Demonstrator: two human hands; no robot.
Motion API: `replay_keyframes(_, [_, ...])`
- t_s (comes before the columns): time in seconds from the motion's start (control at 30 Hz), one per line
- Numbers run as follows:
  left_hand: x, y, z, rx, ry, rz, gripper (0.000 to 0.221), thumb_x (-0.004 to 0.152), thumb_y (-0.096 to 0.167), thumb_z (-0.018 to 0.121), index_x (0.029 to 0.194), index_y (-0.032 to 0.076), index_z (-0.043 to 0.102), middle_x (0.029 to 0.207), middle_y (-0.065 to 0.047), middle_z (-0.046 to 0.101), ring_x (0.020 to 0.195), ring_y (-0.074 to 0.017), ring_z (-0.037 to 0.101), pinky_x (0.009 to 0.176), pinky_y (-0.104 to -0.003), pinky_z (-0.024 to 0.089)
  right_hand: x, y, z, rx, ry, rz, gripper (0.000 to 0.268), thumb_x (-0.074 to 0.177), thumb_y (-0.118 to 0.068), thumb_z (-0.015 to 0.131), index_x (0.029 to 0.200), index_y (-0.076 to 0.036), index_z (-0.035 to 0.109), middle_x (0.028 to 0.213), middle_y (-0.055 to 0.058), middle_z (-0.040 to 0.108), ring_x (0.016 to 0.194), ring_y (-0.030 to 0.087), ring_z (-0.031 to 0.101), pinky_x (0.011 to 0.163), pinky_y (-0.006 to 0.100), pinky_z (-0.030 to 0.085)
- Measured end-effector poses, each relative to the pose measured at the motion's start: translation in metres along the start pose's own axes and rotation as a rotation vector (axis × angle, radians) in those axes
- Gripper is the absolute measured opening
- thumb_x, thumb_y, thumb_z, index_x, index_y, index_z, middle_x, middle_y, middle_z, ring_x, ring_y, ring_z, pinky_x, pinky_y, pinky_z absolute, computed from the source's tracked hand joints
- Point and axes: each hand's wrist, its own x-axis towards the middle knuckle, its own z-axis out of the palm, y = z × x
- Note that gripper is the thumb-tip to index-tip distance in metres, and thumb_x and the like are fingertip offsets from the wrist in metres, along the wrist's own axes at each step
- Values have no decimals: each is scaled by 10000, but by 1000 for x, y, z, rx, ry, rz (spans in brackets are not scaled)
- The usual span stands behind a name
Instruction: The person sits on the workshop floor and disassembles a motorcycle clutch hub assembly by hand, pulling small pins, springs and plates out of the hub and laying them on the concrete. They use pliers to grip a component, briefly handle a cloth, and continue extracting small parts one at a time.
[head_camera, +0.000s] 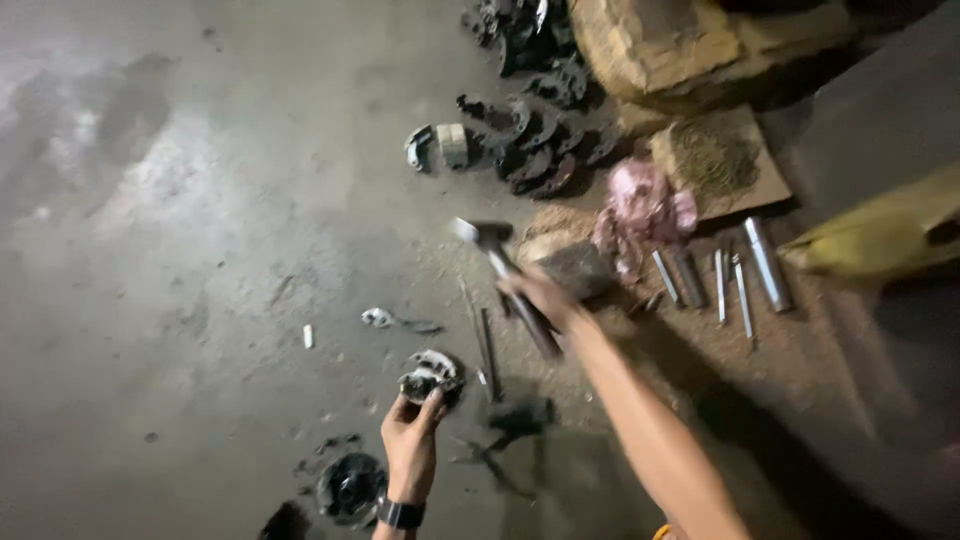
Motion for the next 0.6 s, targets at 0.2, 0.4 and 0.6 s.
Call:
replay_keyframes(0.2, [101, -33, 101, -60, -275, -36, 247, 855, 112, 785, 1028, -35, 686, 894, -36, 727, 776, -127, 715, 699, -284, 612, -104, -8, -43, -455, 342, 82, 266, 1006, -242, 648, 1111, 1, 634, 769, 157, 593, 554, 221, 587, 517, 376, 567])
replay_keyframes(0.4, [153, -81, 130, 114, -180, 43, 197, 870, 94, 805, 920, -49, 679, 837, -86, 737, 727, -149, 698, 650, -289, 579, -154, -47, -29, 333, 139, 43, 380, 897, -300, 673, 1095, 23, 647, 835, 137, 737, 643, 225, 715, 563, 378, 611])
replay_keyframes(0.6, [170, -104, 132, 210, -172, 5, 218, 836, 117, 836, 925, -36, 708, 868, -67, 747, 750, -123, 691, 648, -275, 563, -133, 98, -68, -431, 567, 241, 497, 904, -322, 804, 981, 118, 584, 731, 132, 553, 532, 213, 543, 471, 369, 509])
